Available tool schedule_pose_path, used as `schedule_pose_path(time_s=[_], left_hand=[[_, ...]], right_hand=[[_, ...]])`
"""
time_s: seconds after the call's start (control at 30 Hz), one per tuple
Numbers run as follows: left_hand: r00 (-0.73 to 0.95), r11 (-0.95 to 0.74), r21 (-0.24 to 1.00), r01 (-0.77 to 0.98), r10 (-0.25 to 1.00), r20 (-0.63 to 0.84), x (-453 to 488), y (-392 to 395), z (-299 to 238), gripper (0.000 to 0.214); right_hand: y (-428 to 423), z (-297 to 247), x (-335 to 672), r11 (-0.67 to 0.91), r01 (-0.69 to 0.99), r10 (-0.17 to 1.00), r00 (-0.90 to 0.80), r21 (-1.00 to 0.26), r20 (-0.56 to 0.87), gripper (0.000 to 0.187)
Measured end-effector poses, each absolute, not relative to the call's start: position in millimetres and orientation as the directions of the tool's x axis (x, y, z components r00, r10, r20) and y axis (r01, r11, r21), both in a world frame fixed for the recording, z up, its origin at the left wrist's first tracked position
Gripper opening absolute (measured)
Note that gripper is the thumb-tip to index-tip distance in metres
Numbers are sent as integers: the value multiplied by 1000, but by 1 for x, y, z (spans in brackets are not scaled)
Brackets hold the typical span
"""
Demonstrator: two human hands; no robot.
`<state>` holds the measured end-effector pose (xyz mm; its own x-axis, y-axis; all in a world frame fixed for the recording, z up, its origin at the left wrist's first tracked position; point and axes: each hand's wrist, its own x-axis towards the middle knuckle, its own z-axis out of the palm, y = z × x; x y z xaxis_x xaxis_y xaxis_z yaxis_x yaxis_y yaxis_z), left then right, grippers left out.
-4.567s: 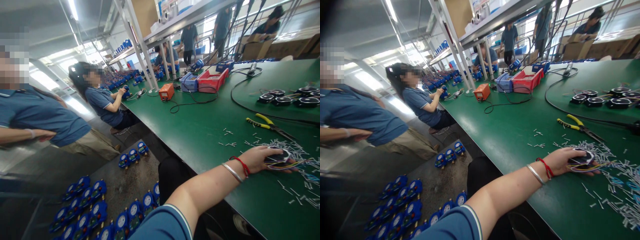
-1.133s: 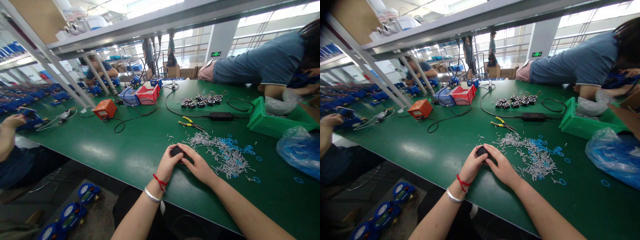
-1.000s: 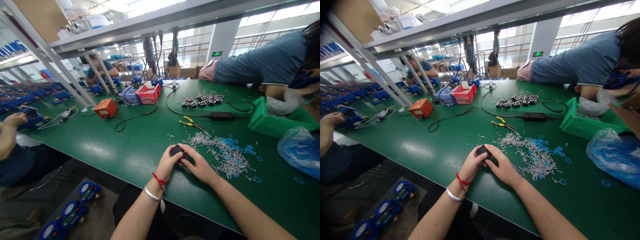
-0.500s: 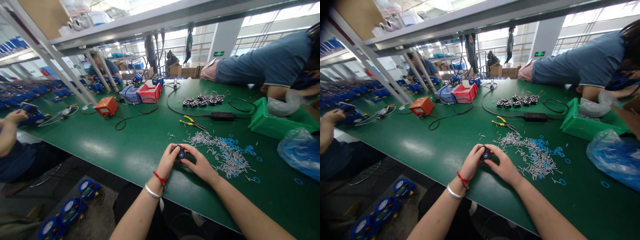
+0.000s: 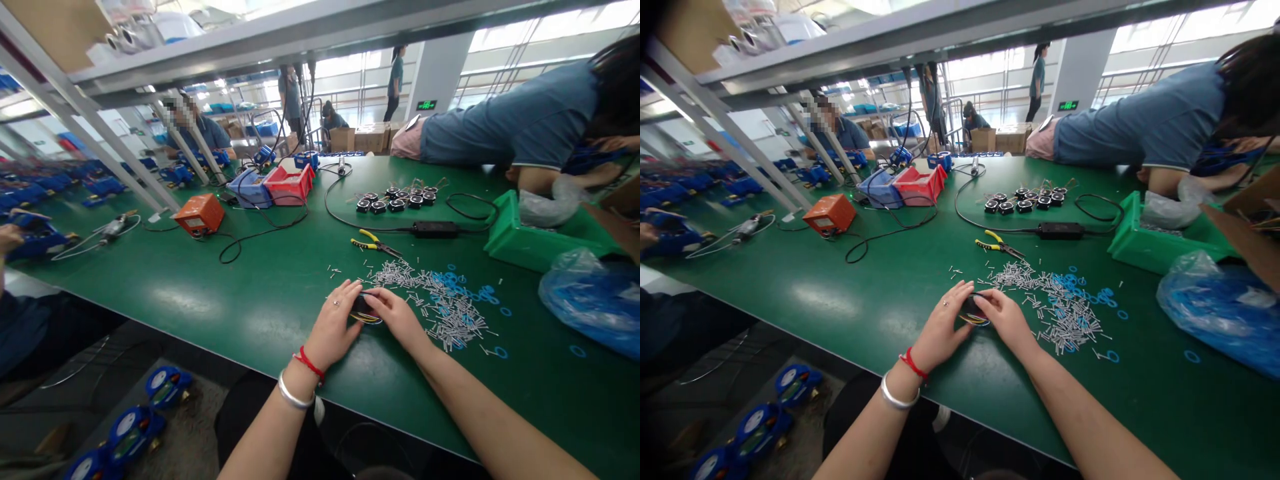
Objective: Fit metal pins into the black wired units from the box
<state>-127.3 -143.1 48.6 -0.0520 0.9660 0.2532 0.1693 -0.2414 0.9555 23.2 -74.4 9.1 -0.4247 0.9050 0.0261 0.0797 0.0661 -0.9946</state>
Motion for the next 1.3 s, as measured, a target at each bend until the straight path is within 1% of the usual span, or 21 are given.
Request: schedule_pose_path(time_s=[0.07,0.13,0.2,0.23,0.3,0.33,0.4,0.47,0.53,0.6,0.67,0.73,0.8,0.83,0.9,1.0,1.07,1.17,1.3], left_hand=[[-115,-166,969,181,975,189,-131,-142,41,40],[-208,-73,992,105,974,93,-138,-139,33,33],[-265,9,993,-114,963,-39,-146,-134,26,30],[-263,49,966,-255,957,-118,-150,-132,24,30],[-210,120,860,-495,945,-253,-155,-130,20,28],[-175,147,810,-568,940,-293,-157,-130,19,28],[-122,181,756,-629,937,-327,-157,-131,17,28],[-79,210,743,-636,939,-334,-155,-133,17,28],[-38,236,735,-636,941,-335,-153,-136,17,27],[-4,251,718,-649,943,-334,-151,-137,18,26],[29,266,694,-669,942,-333,-151,-138,18,27],[75,297,673,-678,938,-338,-152,-139,18,30],[134,341,660,-669,929,-345,-152,-140,18,34],[169,368,656,-659,922,-348,-152,-140,18,36],[244,424,647,-634,904,-352,-152,-141,18,39],[336,480,639,-601,877,-344,-151,-143,17,40],[363,492,636,-595,870,-333,-150,-144,16,40],[357,484,633,-604,874,-329,-150,-143,14,40],[355,486,615,-621,874,-333,-150,-141,14,38]], right_hand=[[-75,11,26,132,174,891,-453,-976,40,38],[-71,10,30,257,273,895,-430,-927,121,36],[-64,6,35,418,403,880,-402,-814,253,27],[-60,2,37,489,468,858,-409,-736,310,23],[-53,-6,37,574,551,815,-452,-606,362,17],[-51,-10,36,599,568,798,-481,-564,363,14],[-50,-16,31,629,583,776,-516,-515,363,9],[-52,-19,25,643,591,765,-528,-486,370,6],[-54,-20,20,648,602,761,-530,-466,373,8],[-56,-18,18,639,606,769,-522,-474,369,12],[-58,-14,18,608,591,793,-488,-531,365,14],[-61,-7,20,552,535,830,-431,-640,355,16],[-65,1,22,478,433,864,-386,-764,322,17],[-68,5,22,448,379,874,-378,-809,307,18],[-73,13,23,412,301,882,-369,-860,293,21],[-80,19,22,363,242,897,-353,-900,267,20],[-82,20,21,328,215,899,-369,-920,235,20],[-83,20,21,356,227,879,-411,-906,242,19],[-82,20,22,407,267,866,-416,-874,277,17]])
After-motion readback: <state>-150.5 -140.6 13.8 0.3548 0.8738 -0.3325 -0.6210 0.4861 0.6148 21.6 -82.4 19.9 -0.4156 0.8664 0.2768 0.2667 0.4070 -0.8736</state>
